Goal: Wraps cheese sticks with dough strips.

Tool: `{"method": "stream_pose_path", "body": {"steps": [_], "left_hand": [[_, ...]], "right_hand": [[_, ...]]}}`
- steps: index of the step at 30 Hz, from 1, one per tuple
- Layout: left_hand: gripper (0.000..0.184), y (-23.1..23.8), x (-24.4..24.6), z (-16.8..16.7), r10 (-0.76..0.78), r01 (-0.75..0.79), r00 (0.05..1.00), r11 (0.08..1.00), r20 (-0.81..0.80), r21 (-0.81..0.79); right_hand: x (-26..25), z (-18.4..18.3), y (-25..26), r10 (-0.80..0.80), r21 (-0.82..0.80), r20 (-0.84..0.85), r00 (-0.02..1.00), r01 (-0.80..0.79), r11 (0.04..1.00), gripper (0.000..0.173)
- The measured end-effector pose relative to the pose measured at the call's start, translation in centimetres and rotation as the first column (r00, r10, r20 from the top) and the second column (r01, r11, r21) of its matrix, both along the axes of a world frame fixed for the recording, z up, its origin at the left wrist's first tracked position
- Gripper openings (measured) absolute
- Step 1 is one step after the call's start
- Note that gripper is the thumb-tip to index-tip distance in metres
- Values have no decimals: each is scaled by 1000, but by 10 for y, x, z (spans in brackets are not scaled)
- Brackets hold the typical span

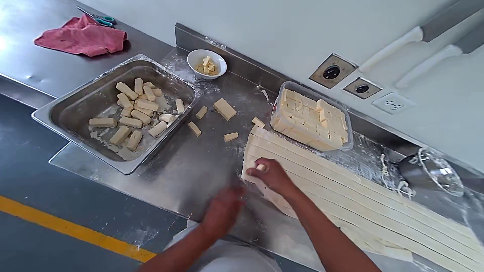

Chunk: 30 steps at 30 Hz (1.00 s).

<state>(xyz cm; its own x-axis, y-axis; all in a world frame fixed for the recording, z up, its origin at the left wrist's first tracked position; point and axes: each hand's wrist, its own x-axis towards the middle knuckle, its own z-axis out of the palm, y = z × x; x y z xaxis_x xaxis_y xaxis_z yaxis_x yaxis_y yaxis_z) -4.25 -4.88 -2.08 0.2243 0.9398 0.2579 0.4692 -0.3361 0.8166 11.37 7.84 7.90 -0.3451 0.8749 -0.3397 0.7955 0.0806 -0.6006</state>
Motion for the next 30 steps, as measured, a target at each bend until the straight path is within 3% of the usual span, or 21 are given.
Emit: {"method": "stream_pose_path", "body": {"steps": [1,3,4,5,6,8,9,11,13,16,17,18,20,21,22,24,27,30], "left_hand": [[26,-9,18,-7,-209,212,977,974,-40,79],[34,-9,49,-15,-649,658,746,753,-152,12],[43,-5,55,-20,-708,712,671,698,-222,-76],[54,-1,50,-23,-675,667,683,732,-280,-138],[63,2,35,-24,-568,544,765,822,-303,-167],[73,-7,-16,-27,-144,122,922,989,-359,-84],[77,-16,-49,-30,100,-118,917,993,-387,-22],[87,-40,-118,-35,478,-489,768,867,-426,91],[91,-60,-158,-23,599,-617,698,781,-392,96],[78,-58,-117,12,480,-479,873,877,-93,28],[77,-45,-95,23,392,-391,916,920,84,-24],[72,-30,-74,32,318,-295,893,948,320,-119],[35,3,-42,48,364,-162,593,928,718,-336],[20,15,-34,55,445,-98,414,889,794,-447],[17,23,-32,60,529,-54,284,841,799,-538],[17,35,-36,58,647,-12,178,755,742,-655],[24,45,-45,36,739,-10,111,669,664,-743],[36,50,-54,18,798,-46,81,602,598,-797]], "right_hand": [[4,9,4,-66,40,15,998,65,997,27],[6,22,5,-140,29,56,989,138,990,26],[5,27,1,-153,17,67,986,152,988,27],[3,32,-4,-155,10,68,986,154,988,26],[0,37,-8,-145,-3,64,987,146,989,26],[-5,45,-14,-97,-53,45,994,99,994,25],[-9,49,-16,-55,-86,33,998,57,995,24],[-21,60,-17,49,-145,24,999,-45,988,21],[-36,67,-15,157,-157,-20,987,-158,975,22],[-67,70,-11,349,-156,-121,929,-365,918,20],[-80,71,-11,406,-143,-132,904,-423,895,20],[-90,72,-9,455,-121,-121,882,-468,875,20],[-104,67,-4,499,-38,-51,865,-501,865,19],[-106,61,0,481,1,-12,877,-481,877,19],[-105,53,3,428,20,-6,904,-428,904,20],[-95,32,5,246,6,-136,960,-248,969,34],[-67,-6,-8,14,-128,-323,946,-58,990,53],[-52,-41,-33,-76,-167,-358,931,16,986,49]]}}
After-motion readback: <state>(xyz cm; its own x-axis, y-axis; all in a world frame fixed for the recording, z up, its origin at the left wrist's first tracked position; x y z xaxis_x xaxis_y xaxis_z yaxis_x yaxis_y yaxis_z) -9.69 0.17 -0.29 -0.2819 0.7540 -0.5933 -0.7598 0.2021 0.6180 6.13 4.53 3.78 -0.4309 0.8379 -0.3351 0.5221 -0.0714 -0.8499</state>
